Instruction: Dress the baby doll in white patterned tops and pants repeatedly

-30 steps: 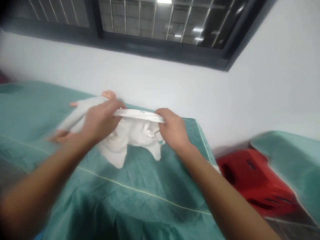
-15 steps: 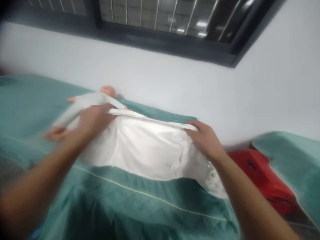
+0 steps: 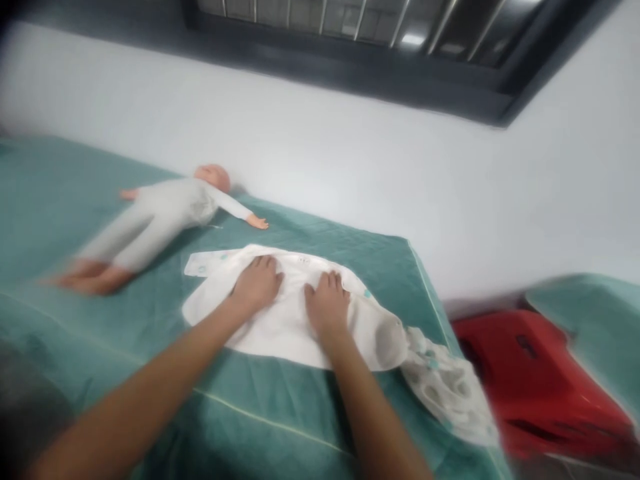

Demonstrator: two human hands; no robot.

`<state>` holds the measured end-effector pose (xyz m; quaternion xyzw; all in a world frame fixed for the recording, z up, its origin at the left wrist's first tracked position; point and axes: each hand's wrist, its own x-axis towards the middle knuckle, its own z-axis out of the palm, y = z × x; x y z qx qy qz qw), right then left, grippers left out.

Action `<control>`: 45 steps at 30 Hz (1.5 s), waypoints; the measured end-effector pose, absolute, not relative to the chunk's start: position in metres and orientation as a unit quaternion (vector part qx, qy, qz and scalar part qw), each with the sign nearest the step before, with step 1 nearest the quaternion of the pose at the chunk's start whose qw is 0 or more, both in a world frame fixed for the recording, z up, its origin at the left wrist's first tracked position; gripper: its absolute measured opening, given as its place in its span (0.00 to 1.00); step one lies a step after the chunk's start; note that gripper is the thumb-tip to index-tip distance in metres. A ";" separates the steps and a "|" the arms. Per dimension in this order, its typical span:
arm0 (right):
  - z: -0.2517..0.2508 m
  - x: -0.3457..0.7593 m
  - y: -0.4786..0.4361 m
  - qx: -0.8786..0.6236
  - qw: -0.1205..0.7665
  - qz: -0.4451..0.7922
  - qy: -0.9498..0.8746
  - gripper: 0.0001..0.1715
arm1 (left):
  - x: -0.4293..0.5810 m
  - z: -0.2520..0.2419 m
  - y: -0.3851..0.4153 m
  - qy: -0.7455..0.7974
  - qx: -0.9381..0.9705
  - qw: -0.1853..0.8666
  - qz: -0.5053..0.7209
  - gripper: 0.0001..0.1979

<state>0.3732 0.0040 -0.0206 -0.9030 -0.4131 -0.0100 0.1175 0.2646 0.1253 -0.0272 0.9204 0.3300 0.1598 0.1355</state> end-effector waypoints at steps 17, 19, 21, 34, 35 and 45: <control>-0.021 0.444 0.040 -0.921 0.093 -0.071 -0.371 0.40 | 0.331 -0.033 0.176 0.347 0.907 0.150 0.184 0.32; -0.023 0.450 0.041 -0.922 0.085 -0.053 -0.375 0.40 | 0.332 -0.036 0.180 0.336 0.908 0.168 0.186 0.33; -0.025 0.452 0.042 -0.923 0.072 -0.037 -0.376 0.39 | 0.333 -0.037 0.182 0.330 0.907 0.187 0.182 0.32; -0.023 0.433 0.033 -0.857 0.049 -0.071 -0.508 0.29 | 0.313 -0.042 0.156 0.326 0.907 0.199 0.180 0.34; -0.024 0.434 0.032 -0.853 0.048 -0.067 -0.516 0.28 | 0.310 -0.042 0.153 0.324 0.908 0.197 0.179 0.34; -0.031 0.431 0.027 -0.885 0.045 -0.055 -0.460 0.33 | 0.285 -0.042 0.139 0.321 0.922 0.163 0.142 0.35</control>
